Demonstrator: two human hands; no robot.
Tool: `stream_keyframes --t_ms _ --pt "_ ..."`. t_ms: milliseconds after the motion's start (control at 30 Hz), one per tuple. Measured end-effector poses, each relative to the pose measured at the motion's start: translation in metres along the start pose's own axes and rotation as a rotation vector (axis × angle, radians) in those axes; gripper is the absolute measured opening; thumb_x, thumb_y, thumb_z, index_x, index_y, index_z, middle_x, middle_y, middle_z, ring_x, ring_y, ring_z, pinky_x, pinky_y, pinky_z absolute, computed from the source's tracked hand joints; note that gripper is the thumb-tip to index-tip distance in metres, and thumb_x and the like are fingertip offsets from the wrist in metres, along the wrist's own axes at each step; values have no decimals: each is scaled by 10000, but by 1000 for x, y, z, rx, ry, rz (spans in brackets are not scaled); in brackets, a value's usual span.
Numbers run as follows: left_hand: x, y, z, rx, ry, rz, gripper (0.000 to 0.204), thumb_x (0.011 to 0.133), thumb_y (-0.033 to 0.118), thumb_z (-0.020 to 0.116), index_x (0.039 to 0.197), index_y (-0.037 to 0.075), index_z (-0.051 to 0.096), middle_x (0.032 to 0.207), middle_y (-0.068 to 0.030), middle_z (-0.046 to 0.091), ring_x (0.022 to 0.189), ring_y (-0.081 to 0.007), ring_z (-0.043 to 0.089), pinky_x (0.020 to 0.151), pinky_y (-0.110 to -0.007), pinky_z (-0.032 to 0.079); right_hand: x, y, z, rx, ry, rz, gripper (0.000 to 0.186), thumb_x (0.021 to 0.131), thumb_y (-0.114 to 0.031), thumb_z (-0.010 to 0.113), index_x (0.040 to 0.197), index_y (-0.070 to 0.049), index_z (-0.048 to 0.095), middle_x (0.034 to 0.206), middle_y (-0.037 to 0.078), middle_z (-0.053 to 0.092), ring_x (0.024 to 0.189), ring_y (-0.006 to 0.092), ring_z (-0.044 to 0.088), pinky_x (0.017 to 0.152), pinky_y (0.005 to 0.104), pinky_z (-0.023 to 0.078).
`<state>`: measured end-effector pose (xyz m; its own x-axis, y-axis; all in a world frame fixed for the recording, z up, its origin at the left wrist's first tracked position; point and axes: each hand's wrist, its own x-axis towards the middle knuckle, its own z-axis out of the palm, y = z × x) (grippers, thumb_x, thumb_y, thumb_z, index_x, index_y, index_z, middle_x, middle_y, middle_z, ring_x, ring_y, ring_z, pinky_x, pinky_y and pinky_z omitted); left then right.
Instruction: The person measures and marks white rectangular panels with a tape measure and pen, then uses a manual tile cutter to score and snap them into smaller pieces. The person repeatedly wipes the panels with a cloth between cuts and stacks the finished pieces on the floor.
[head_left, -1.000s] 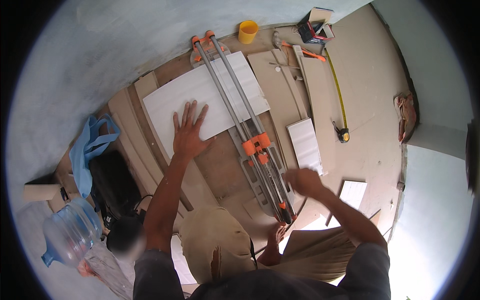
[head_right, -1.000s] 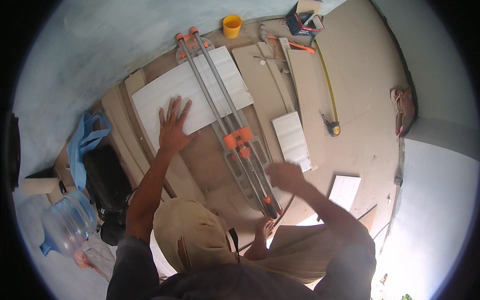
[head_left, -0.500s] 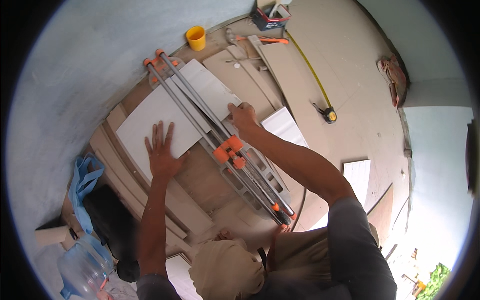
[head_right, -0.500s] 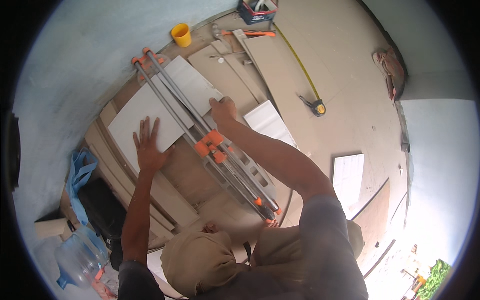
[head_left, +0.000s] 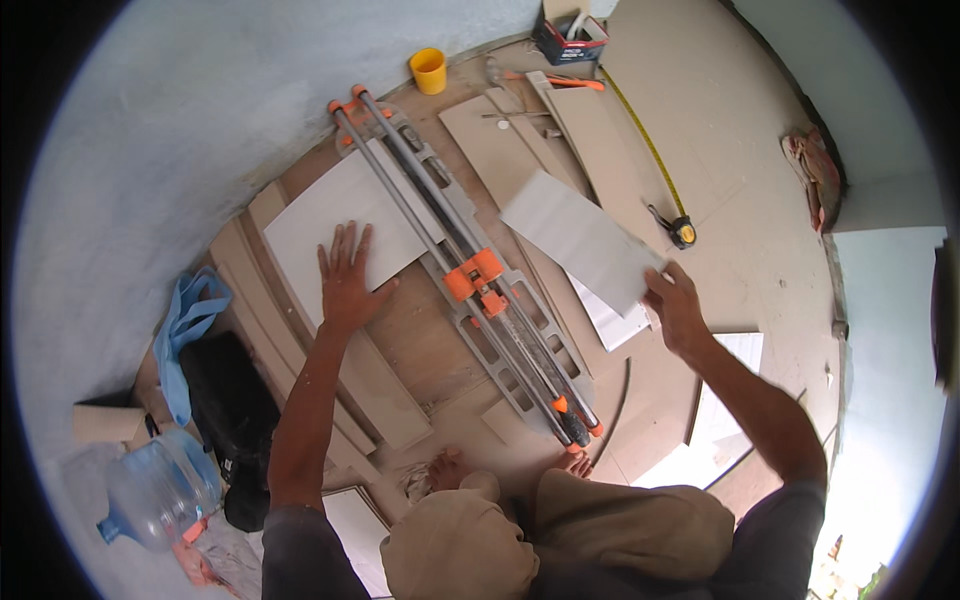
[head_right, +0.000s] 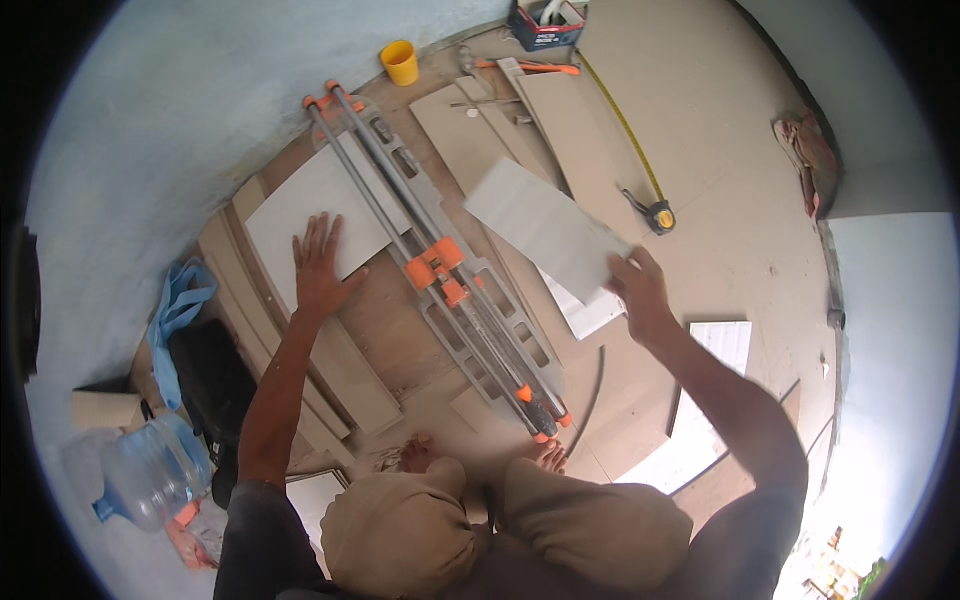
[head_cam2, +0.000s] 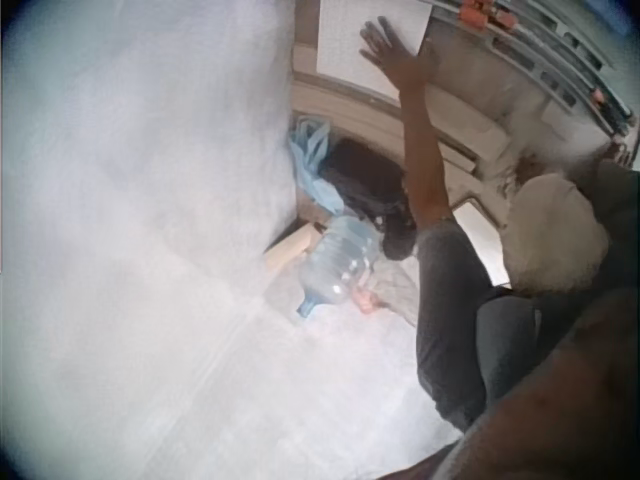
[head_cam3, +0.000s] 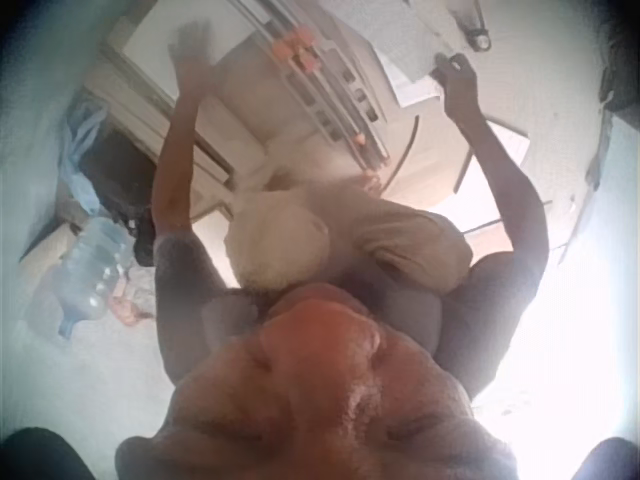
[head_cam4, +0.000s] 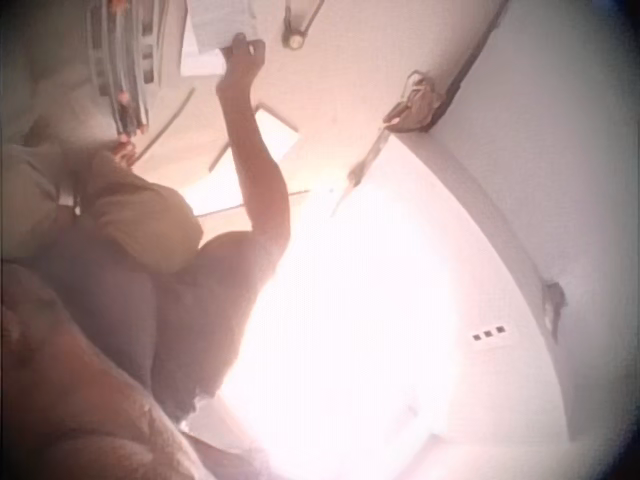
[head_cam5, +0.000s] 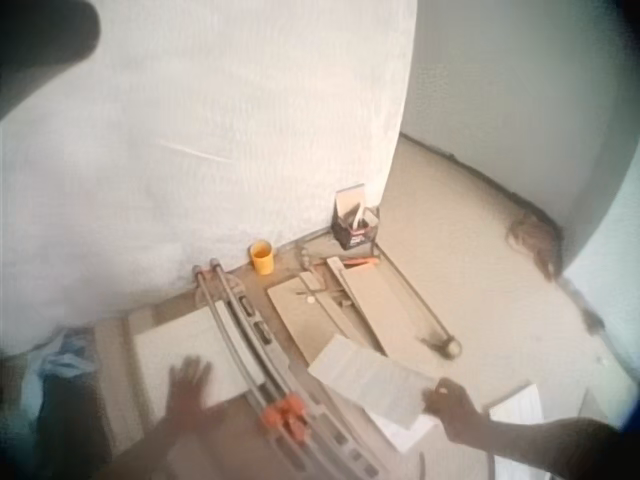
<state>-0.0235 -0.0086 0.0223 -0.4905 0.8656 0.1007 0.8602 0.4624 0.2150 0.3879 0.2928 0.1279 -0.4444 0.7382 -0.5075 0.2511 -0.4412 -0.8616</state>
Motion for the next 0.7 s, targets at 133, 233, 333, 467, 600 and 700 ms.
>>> stream_keyframes --t_ms 133,233,333,467,600,700 --pt "-20 12 -8 -89 128 -73 868 823 466 801 1514 76 448 1543 -163 458 1449 -360 393 1224 -564 265 -43 59 -36 64 20 25 299 997 -264 650 1178 -39 571 1127 106 653 1083 201 640 1012 387 496" --pt "-39 27 -6 -451 128 -429 647 885 439 765 1335 15 574 1363 -164 602 1279 -326 543 1130 -496 407 -57 94 -37 220 59 -1 301 1025 -221 624 1229 -15 544 1175 112 669 1091 206 659 1020 393 499" --pt "-41 67 -15 -1118 19 -946 524 942 399 733 1231 -20 602 1270 -167 642 1198 -281 591 1046 -423 490 -62 113 -48 298 71 -2 303 1027 -195 622 1257 -16 538 1203 114 667 1093 203 662 988 368 520" --pt "-38 67 12 -1864 155 -1155 572 965 346 724 1326 -37 502 1340 -205 576 1273 -293 570 1061 -403 509 -53 144 -62 154 180 64 240 1026 -229 638 1135 -18 605 1041 117 721 927 191 712 858 341 568" --pt "-31 50 44 -2172 472 -1077 634 984 324 711 1416 -21 400 1395 -212 507 1333 -328 536 1147 -430 472 -48 138 -56 -411 274 84 280 1027 -276 641 994 2 642 825 127 743 747 185 736 735 328 583" --pt "-23 49 51 -2228 558 -1209 573 1009 304 685 1411 -7 420 1381 -196 507 1339 -330 522 1178 -442 451 -52 130 -51 -608 292 61 324 1030 -303 625 997 18 644 793 137 751 717 194 746 717 329 578"
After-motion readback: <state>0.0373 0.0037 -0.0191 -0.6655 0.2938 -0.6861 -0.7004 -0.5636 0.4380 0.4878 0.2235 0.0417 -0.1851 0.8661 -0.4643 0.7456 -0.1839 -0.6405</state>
